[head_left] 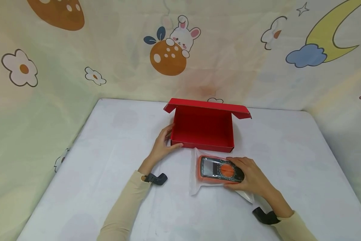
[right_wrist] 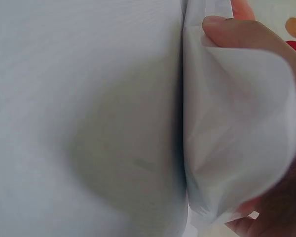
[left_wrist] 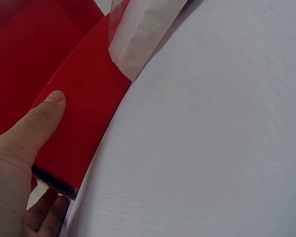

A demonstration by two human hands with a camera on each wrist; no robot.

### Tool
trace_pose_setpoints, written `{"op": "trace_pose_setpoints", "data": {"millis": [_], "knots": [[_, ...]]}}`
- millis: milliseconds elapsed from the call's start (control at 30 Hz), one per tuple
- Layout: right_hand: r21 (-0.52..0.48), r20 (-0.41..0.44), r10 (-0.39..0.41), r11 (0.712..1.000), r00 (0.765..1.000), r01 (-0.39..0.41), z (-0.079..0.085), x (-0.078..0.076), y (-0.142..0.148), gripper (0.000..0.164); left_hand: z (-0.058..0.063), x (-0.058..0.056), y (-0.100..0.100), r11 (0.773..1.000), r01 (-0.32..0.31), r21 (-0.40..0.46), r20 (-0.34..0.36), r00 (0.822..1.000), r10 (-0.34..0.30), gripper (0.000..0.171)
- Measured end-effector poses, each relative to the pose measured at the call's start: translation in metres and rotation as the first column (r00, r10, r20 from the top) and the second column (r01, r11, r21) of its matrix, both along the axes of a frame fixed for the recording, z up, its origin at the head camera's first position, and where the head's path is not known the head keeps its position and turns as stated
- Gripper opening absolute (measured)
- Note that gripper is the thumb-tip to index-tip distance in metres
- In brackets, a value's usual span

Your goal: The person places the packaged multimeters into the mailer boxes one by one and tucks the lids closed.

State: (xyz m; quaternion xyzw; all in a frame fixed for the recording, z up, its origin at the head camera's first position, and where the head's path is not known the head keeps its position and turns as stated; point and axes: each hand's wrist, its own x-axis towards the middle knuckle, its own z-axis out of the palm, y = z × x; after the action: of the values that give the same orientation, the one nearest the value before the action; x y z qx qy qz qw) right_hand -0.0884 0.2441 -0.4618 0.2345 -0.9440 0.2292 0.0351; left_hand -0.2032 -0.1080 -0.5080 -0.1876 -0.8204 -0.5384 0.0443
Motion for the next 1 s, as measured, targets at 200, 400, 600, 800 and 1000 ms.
{"op": "trace_pose_setpoints", "data": {"millis": [200,400,600,800,1000], "knots": [[-0.020,-0.017,-0.006,1.000,1.000,0.005,0.003,0.006,0.001,0.086,-0.002,-0.001,0.000,1.000,0.009,0.005,0.000,1.000,-0.009,0.085],[-0.110,-0.159,0.000,0.994,0.987,-0.018,0.008,0.007,0.000,0.088,0.001,0.000,0.000,1.000,0.012,0.007,0.038,0.999,-0.013,0.085],[-0.201,-0.146,-0.057,0.979,0.988,0.026,0.020,0.002,-0.004,0.091,0.003,0.001,0.000,1.000,0.012,0.001,0.056,0.998,-0.012,0.086],[-0.249,-0.133,-0.079,0.967,0.988,0.044,0.028,-0.010,-0.006,0.091,0.009,0.004,0.001,0.999,0.024,0.035,0.041,0.999,-0.025,0.086],[-0.258,-0.107,-0.133,0.961,0.985,0.102,0.032,-0.025,-0.010,0.085,0.003,0.001,-0.001,0.999,0.021,0.039,0.035,0.999,-0.023,0.086]]}}
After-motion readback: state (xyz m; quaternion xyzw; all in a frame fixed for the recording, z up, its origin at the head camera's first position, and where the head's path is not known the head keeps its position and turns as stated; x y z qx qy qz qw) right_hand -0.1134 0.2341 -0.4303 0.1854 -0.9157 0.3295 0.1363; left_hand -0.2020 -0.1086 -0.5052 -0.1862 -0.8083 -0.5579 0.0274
